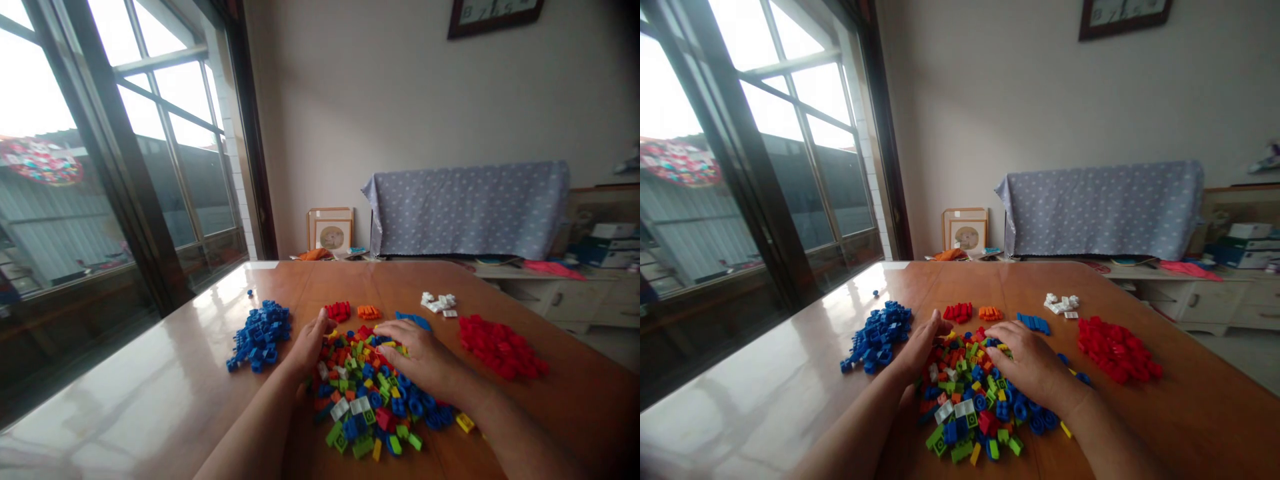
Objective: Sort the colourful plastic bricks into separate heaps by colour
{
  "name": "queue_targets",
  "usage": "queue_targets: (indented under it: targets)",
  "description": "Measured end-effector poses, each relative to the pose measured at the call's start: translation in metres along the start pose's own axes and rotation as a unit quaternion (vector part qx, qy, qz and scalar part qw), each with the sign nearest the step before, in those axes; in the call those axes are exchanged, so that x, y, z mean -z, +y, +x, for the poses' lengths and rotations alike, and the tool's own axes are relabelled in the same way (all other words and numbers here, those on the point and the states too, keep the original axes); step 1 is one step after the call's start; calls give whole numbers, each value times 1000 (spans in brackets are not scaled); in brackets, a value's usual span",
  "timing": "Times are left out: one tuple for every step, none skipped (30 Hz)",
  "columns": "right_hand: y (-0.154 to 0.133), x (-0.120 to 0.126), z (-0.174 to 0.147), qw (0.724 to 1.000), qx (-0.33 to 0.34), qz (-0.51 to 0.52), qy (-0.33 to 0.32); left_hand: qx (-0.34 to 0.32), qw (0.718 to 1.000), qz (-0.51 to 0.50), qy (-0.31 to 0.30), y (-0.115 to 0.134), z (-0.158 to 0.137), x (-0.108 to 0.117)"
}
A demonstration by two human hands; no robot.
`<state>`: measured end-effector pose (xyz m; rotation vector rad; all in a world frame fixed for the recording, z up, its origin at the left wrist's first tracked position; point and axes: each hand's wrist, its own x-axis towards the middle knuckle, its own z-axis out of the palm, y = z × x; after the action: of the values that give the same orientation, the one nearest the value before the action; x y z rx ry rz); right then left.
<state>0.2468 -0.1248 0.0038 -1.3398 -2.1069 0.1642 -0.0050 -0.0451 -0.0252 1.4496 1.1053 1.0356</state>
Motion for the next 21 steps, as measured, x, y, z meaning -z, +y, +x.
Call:
queue_targets:
  targets:
    - [4,0,1,1000,-2,-1,9,1,1000,2,-1,0,1,1]
    - [8,1,1,1000,-3,-4,17,2,1000,0,-2,-1,2,2]
    - [11,2,1,1000,-4,-7,22,0,1000,-2,-3,-1,3,3]
    - [14,4,2,1000,-5,-9,24,-3,1000,-3,-3,-2,4,4]
    - [16,5,2,1000,-8,-11,25,-9,1000,-2,-2,-3,5,5]
    - [18,7,1,1000,-12,-11,24,-15,1000,0,-2,-4,6,6]
    - [20,8,1,1000,-17,-10,22,-21,1000,3,-2,-5,7,6]
    - [21,9,1,999,-24,-9,22,-26,1000,7,-1,-5,7,6]
    - [22,10,0,999,-32,-8,21,-30,999,11,0,-4,7,6]
    - [23,10,-1,999,-41,-8,19,-33,999,16,2,-3,6,6]
    - [23,11,-1,999,-48,-8,18,-36,999,23,4,-1,6,6]
    - [24,12,-2,998,-54,-9,15,-41,999,33,5,0,5,5]
    - [25,13,-2,998,-59,-11,12,-47,998,46,4,2,5,5]
    - [25,14,-2,998,-61,-13,7,-56,997,60,0,4,4,5]
    - [26,15,-3,998,-61,-14,1,-66,995,77,-6,5,4,4]
    - [26,16,-3,998,-59,-14,-5,-75,993,93,-14,6,3,3]
    - [27,16,-3,998,-57,-15,-11,-82,990,109,-24,6,3,2]
    - [27,17,-3,998,-56,-15,-16,-88,988,125,-34,6,2,0]
    - [28,16,-3,998,-56,-16,-20,-93,985,139,-43,6,2,-1]
    - [29,15,-3,998,-57,-17,-24,-100,982,153,-52,5,1,-4]
    - [31,14,-3,998,-59,-17,-27,-111,978,167,-61,5,0,-6]
